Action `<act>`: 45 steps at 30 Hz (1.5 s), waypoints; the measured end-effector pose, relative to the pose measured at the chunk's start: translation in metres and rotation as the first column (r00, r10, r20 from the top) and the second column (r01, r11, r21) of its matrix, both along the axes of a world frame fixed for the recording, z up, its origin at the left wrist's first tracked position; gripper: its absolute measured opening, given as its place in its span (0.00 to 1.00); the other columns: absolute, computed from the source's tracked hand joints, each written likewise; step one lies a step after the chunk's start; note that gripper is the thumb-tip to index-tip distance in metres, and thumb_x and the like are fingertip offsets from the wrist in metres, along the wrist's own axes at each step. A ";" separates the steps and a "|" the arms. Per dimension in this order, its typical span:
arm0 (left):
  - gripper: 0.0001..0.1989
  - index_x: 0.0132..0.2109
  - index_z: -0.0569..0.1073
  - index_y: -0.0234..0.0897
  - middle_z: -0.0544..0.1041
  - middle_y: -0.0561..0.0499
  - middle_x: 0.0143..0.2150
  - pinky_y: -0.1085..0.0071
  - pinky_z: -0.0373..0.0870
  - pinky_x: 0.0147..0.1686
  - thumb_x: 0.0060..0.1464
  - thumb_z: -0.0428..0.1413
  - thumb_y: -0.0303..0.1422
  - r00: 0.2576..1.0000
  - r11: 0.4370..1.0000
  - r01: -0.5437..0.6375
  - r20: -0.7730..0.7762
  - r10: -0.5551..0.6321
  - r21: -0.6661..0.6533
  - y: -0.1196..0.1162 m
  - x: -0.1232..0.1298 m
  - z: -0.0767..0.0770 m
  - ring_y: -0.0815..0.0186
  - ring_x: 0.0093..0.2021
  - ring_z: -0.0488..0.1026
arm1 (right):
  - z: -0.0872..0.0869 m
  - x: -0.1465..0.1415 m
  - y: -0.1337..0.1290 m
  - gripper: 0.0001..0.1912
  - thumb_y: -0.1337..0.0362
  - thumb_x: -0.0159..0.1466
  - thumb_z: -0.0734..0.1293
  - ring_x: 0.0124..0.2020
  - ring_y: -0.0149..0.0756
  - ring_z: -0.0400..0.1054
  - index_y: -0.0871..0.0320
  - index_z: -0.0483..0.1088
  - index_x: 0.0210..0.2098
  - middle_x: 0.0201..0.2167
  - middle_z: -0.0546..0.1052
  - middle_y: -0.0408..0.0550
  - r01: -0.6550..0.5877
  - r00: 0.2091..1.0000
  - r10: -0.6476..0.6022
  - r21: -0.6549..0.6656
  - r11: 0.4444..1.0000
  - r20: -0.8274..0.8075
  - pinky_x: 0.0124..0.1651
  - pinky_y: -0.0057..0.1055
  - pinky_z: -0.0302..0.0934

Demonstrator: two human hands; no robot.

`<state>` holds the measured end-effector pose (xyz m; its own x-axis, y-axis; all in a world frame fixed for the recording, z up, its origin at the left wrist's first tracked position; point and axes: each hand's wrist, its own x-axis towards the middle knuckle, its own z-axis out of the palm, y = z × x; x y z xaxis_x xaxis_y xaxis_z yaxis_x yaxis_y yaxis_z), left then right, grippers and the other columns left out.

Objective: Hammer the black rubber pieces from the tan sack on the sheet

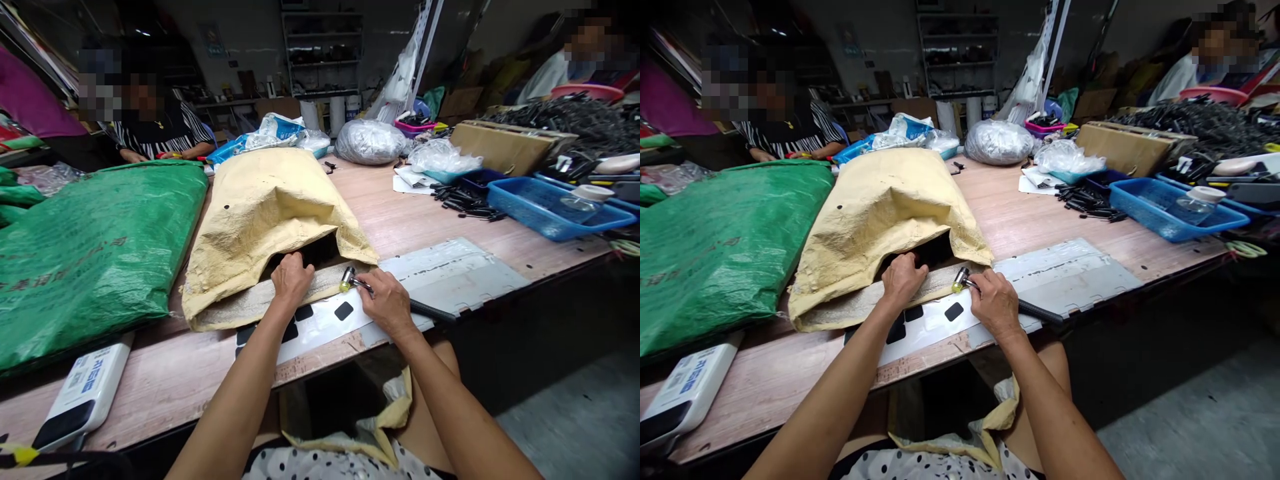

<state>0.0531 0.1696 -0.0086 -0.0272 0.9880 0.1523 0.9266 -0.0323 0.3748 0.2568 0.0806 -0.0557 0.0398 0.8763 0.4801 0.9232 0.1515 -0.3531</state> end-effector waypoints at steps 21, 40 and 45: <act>0.08 0.43 0.78 0.37 0.72 0.51 0.37 0.70 0.67 0.37 0.55 0.62 0.29 0.799 0.892 0.429 0.401 -0.448 0.142 -0.092 -0.037 -0.039 0.66 0.34 0.70 | 0.005 -0.002 -0.009 0.18 0.66 0.70 0.61 0.39 0.36 0.69 0.51 0.72 0.57 0.40 0.75 0.47 0.021 0.997 -0.030 0.116 0.993 0.076 0.40 0.31 0.58; 0.05 0.40 0.80 0.38 0.70 0.53 0.33 0.71 0.62 0.36 0.55 0.61 0.26 0.750 0.887 0.436 0.483 -0.452 0.153 -0.089 -0.036 -0.040 0.67 0.34 0.68 | 0.027 -0.044 -0.049 0.19 0.68 0.71 0.59 0.40 0.35 0.72 0.54 0.69 0.59 0.39 0.76 0.48 -0.367 0.918 0.376 0.090 0.926 -0.126 0.44 0.29 0.66; 0.10 0.43 0.81 0.39 0.70 0.53 0.32 0.71 0.62 0.35 0.54 0.61 0.25 0.750 0.893 0.427 0.496 -0.437 0.140 -0.089 -0.036 -0.040 0.67 0.33 0.68 | 0.023 -0.039 -0.046 0.19 0.69 0.70 0.59 0.38 0.34 0.72 0.52 0.70 0.58 0.38 0.75 0.47 -0.342 0.937 0.344 0.040 0.939 -0.056 0.41 0.29 0.65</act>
